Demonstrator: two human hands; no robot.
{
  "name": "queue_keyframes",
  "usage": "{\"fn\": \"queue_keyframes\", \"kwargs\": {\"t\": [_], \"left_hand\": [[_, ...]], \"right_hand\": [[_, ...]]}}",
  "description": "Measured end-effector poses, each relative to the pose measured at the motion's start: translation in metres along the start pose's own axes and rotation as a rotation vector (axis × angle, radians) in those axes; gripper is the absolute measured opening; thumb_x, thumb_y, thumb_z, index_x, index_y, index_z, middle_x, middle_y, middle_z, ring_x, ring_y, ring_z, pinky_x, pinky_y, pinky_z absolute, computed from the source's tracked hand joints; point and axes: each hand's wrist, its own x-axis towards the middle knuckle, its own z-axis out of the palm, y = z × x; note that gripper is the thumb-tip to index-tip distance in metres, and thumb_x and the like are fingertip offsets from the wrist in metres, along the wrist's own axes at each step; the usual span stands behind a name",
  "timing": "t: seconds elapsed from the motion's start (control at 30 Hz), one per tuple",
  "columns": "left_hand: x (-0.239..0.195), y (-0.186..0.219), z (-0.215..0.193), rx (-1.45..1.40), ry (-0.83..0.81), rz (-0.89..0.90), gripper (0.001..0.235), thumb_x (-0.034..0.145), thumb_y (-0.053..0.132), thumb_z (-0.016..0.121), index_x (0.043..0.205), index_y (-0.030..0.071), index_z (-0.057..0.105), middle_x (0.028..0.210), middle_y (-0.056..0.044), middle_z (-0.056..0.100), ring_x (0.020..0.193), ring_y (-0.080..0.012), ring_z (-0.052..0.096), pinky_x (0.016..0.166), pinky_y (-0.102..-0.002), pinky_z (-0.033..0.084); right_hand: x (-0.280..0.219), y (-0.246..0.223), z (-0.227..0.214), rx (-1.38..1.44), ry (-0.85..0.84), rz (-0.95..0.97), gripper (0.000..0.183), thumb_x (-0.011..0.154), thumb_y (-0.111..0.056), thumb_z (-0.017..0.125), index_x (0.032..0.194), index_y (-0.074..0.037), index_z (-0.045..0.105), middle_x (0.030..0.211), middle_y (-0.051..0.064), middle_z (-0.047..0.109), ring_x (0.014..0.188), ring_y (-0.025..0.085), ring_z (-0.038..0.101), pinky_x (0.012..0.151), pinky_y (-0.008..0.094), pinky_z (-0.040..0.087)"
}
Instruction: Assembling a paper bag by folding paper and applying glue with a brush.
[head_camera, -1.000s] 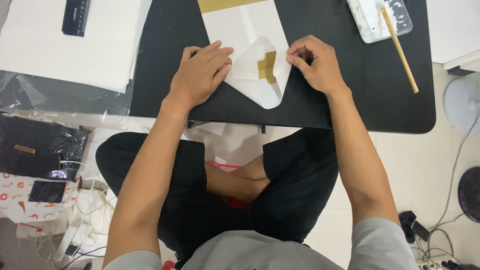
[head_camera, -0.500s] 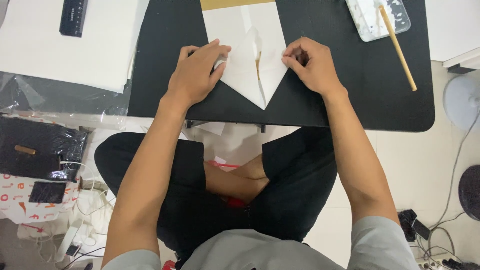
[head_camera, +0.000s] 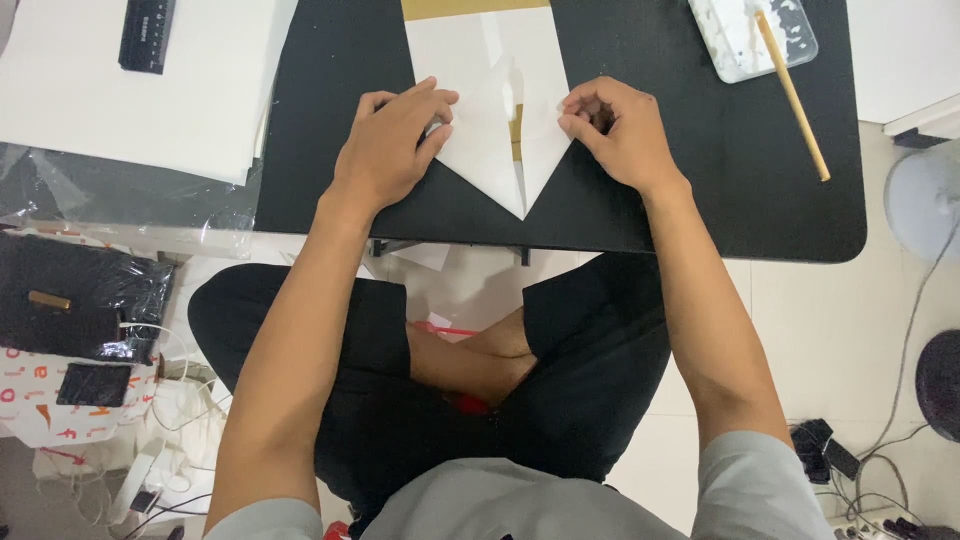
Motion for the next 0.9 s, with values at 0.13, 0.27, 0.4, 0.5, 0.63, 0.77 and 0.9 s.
{"fn": "queue_keyframes", "kwargs": {"t": [0.13,0.27,0.4,0.5,0.63,0.77,0.9], "left_hand": [[0.001,0.001,-0.002,-0.014,-0.014,-0.003,0.007,0.104,0.016,0.059,0.105,0.011,0.064,0.134,0.002,0.07,0.139,-0.0185,0.052,0.103,-0.039,0.034],[0.001,0.0,-0.003,-0.03,-0.03,-0.02,0.005,0.103,0.016,0.059,0.104,0.013,0.063,0.135,0.002,0.07,0.139,-0.0186,0.052,0.104,-0.04,0.034],[0.0,-0.002,-0.002,-0.058,-0.028,-0.021,0.005,0.103,0.017,0.058,0.104,0.013,0.062,0.134,0.002,0.07,0.139,-0.0189,0.052,0.104,-0.04,0.033],[-0.001,-0.004,-0.002,-0.055,0.008,0.015,0.008,0.103,0.017,0.059,0.106,0.013,0.065,0.133,0.001,0.07,0.138,-0.0181,0.053,0.1,-0.038,0.034],[-0.001,-0.007,-0.002,-0.066,-0.005,0.0,0.011,0.104,0.019,0.058,0.108,0.014,0.066,0.133,0.001,0.071,0.138,-0.0205,0.053,0.103,-0.04,0.033],[-0.002,-0.006,-0.005,-0.103,-0.017,0.005,0.011,0.103,0.018,0.058,0.11,0.013,0.065,0.132,0.0,0.07,0.138,-0.0205,0.053,0.103,-0.04,0.033],[-0.001,-0.007,-0.005,-0.104,0.008,0.02,0.008,0.102,0.017,0.06,0.108,0.014,0.064,0.13,0.001,0.071,0.136,-0.0202,0.055,0.103,-0.04,0.034]], "right_hand": [[0.002,0.0,-0.002,0.029,0.003,-0.002,0.014,0.096,0.002,0.08,0.108,0.001,0.072,0.084,0.006,0.065,0.065,0.011,0.051,0.062,0.024,0.042],[0.01,-0.025,0.001,-0.046,0.046,-0.014,0.029,0.094,-0.001,0.079,0.119,0.001,0.066,0.112,0.011,0.064,0.091,0.019,0.063,0.073,0.03,0.051],[0.023,-0.059,0.013,-0.098,0.057,-0.035,0.047,0.086,-0.009,0.08,0.128,0.0,0.061,0.121,0.013,0.062,0.105,0.026,0.062,0.087,0.038,0.05],[0.033,-0.063,0.025,-0.216,0.05,-0.037,0.053,0.083,-0.01,0.075,0.132,0.003,0.058,0.128,0.018,0.064,0.11,0.031,0.068,0.094,0.04,0.053],[0.042,-0.058,0.036,-0.414,0.03,0.063,0.045,0.083,-0.008,0.071,0.127,-0.003,0.063,0.11,0.012,0.074,0.095,0.027,0.069,0.087,0.039,0.051],[0.045,-0.062,0.039,-0.539,0.08,0.105,0.027,0.085,-0.005,0.065,0.11,-0.003,0.074,0.095,0.012,0.077,0.079,0.036,0.064,0.069,0.044,0.055],[0.049,-0.067,0.036,-0.557,0.09,0.087,0.024,0.086,-0.005,0.067,0.109,-0.002,0.075,0.091,0.013,0.077,0.074,0.034,0.066,0.064,0.043,0.055]]}}
